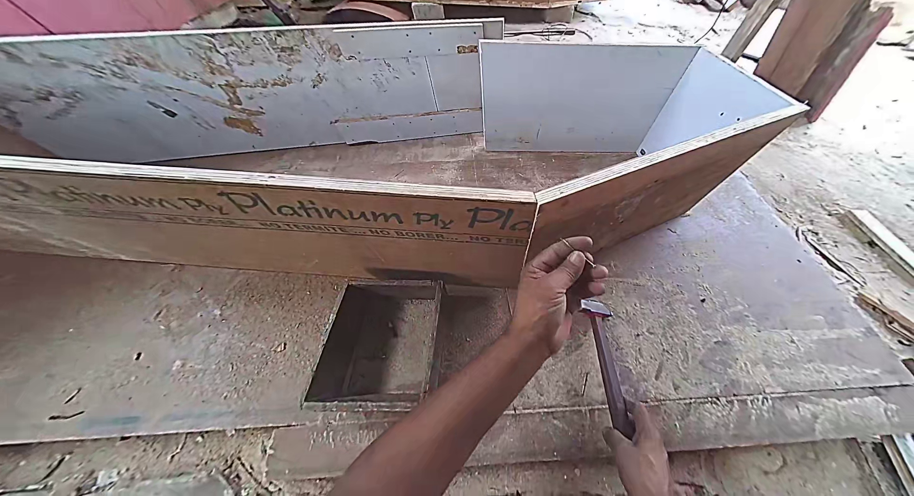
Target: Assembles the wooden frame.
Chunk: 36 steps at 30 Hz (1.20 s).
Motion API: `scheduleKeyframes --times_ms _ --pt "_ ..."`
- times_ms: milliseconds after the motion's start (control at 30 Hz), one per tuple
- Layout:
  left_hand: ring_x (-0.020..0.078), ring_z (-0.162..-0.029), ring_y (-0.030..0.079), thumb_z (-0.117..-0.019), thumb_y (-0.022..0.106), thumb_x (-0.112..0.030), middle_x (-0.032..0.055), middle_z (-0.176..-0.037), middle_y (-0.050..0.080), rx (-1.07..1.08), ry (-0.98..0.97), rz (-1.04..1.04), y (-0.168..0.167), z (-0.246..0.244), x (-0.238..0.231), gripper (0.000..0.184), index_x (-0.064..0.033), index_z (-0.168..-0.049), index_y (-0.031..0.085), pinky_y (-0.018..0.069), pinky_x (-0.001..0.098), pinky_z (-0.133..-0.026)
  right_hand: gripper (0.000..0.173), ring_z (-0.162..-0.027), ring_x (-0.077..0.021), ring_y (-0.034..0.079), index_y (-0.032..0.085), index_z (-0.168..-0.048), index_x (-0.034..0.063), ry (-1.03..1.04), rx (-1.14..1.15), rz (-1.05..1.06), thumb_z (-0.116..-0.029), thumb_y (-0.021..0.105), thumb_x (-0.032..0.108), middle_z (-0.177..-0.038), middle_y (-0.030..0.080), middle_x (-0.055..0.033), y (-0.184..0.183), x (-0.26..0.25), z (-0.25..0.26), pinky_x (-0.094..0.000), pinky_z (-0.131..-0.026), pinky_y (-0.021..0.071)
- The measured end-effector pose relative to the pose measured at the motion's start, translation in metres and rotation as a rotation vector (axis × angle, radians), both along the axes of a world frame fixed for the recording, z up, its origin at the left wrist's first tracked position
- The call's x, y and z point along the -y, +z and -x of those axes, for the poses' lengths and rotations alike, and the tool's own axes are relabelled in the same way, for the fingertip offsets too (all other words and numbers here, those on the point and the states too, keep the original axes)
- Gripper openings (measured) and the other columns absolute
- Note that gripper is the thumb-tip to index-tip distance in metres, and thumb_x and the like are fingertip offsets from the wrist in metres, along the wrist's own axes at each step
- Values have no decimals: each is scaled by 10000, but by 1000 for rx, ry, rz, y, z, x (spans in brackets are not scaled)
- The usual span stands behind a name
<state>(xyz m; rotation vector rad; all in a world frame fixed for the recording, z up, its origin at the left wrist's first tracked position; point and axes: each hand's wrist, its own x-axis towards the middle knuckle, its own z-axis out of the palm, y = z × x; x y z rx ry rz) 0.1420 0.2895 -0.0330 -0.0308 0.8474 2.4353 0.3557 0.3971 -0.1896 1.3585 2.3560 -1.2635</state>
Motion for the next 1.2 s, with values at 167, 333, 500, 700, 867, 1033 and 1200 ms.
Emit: scheduleKeyframes --times_ms 167,333,500,700,867,1033,1200 --pt "182 -668 662 -1039 512 10 130 -870 645 126 188 -37 6 13 -15 152 29 -1164 597 594 284 -596 400 -491 -157 551 570 -1195 -19 -4 -385 256 -954 651 290 -640 564 -41 27 23 15 -364 -486 514" --pt "208 -711 704 -1040 524 -9 152 -902 680 143 219 -1 10 20 -20 106 11 -1125 584 607 300 -596 552 -493 -52 576 486 -1286 -104 75 -784 114 -1010 577 366 -664 594 42 56 43 33 -258 -470 548" --pt "199 -706 700 -1047 516 -16 145 -905 687 138 267 -5 10 19 -29 95 8 -1096 593 609 294 -626 421 -714 -86 692 509 -1289 -146 82 -836 16 -943 586 83 -910 691 -73 63 57 43 -276 -639 622" --pt "195 -705 695 -1039 517 0 136 -866 690 91 289 14 6 20 -33 105 18 -1070 616 615 313 -671 376 -532 -93 615 551 -1200 90 146 -996 533 -967 716 334 -710 642 14 66 56 34 -295 -502 577" --pt "191 -714 687 -1034 519 13 137 -882 686 81 309 16 5 21 -35 108 14 -1058 624 605 297 -671 186 -603 -79 678 644 -993 111 38 -932 332 -871 783 131 -763 713 14 72 53 47 -263 -548 601" --pt "196 -708 680 -1035 491 31 134 -866 678 42 315 8 1 22 -36 139 15 -1066 626 605 312 -681 442 -567 -54 550 508 -1280 -109 31 -698 29 -889 592 77 -790 594 -19 85 49 54 -242 -497 498" --pt "190 -714 673 -1030 504 27 125 -858 679 10 321 3 -4 24 -38 148 13 -1054 649 599 313 -697 496 -537 -67 603 509 -1285 75 -28 -1049 97 -1064 444 514 -724 606 62 98 43 68 -256 -482 572"
